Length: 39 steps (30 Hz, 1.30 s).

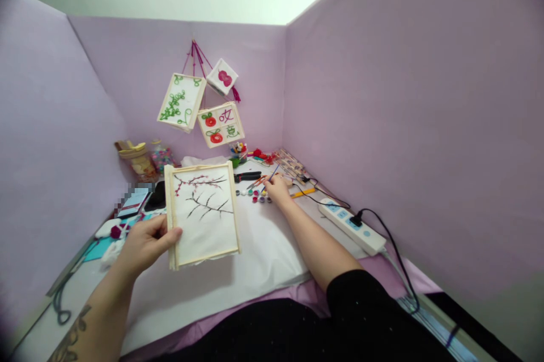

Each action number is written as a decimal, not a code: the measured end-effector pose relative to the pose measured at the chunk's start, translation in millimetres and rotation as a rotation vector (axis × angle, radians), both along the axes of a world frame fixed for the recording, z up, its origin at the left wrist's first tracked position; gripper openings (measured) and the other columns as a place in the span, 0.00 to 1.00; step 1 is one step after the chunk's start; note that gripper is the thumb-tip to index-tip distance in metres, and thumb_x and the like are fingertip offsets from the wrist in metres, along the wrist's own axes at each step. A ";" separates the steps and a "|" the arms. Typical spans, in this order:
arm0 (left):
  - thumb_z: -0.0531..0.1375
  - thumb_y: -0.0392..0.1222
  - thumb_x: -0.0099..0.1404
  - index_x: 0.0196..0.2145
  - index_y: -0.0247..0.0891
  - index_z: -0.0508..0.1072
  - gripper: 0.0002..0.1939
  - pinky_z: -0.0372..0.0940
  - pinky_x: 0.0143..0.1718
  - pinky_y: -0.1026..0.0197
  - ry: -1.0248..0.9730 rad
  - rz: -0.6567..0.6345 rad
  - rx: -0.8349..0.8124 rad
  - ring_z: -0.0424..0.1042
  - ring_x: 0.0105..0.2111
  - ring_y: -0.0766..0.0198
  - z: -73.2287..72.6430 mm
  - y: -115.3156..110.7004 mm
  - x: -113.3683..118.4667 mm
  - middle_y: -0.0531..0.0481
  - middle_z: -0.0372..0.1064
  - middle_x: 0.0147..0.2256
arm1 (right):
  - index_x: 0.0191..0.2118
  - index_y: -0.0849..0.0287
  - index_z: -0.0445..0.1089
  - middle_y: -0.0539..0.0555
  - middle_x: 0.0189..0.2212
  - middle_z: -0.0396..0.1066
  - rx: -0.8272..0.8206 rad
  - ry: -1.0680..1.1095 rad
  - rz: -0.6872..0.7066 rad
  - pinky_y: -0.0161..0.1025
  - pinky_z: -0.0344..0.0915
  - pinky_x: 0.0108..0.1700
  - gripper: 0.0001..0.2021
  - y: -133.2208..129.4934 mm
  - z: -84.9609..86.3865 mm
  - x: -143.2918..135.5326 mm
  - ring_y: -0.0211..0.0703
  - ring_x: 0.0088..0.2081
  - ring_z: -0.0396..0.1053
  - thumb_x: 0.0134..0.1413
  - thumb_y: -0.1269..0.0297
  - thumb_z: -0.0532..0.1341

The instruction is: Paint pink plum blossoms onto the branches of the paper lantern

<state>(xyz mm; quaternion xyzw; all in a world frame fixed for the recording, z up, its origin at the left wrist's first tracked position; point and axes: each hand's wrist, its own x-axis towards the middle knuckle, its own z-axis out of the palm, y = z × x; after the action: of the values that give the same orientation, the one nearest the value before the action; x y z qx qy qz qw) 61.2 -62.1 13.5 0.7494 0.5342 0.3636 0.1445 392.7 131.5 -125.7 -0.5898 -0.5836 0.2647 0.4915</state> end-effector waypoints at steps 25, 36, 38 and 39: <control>0.57 0.54 0.56 0.15 0.42 0.54 0.21 0.50 0.19 0.66 0.009 0.000 0.002 0.52 0.17 0.69 -0.4 0.3 0.3 0.58 0.51 0.14 | 0.25 0.57 0.66 0.51 0.21 0.73 0.010 0.028 -0.074 0.34 0.64 0.26 0.16 -5.1 5.2 -8.4 0.39 0.22 0.68 0.53 0.49 0.58; 0.57 0.55 0.56 0.16 0.43 0.54 0.21 0.49 0.19 0.65 0.013 -0.005 -0.005 0.52 0.17 0.69 -0.1 0.4 0.3 0.58 0.50 0.15 | 0.22 0.57 0.66 0.51 0.20 0.72 0.011 0.089 -0.113 0.35 0.63 0.26 0.18 -8.8 4.2 -11.8 0.40 0.22 0.68 0.54 0.48 0.59; 0.57 0.55 0.56 0.16 0.43 0.53 0.21 0.49 0.19 0.65 0.011 -0.006 -0.002 0.52 0.17 0.69 -1.0 0.9 -0.4 0.58 0.50 0.15 | 0.23 0.58 0.67 0.51 0.20 0.72 0.007 0.096 -0.124 0.34 0.63 0.26 0.19 -8.5 3.3 -11.9 0.40 0.23 0.68 0.56 0.49 0.59; 0.57 0.54 0.56 0.16 0.43 0.54 0.21 0.49 0.19 0.65 0.010 -0.006 -0.001 0.52 0.17 0.69 -1.6 1.1 -0.8 0.59 0.50 0.15 | 0.23 0.58 0.67 0.50 0.19 0.71 -0.001 0.096 -0.126 0.34 0.63 0.26 0.19 -8.1 2.8 -11.9 0.39 0.23 0.69 0.58 0.49 0.59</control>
<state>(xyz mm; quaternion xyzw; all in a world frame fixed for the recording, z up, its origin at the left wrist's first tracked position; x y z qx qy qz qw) 60.4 -61.0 11.9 0.7529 0.5327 0.3590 0.1432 380.8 123.3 -122.9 -0.6120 -0.5210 0.2615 0.5344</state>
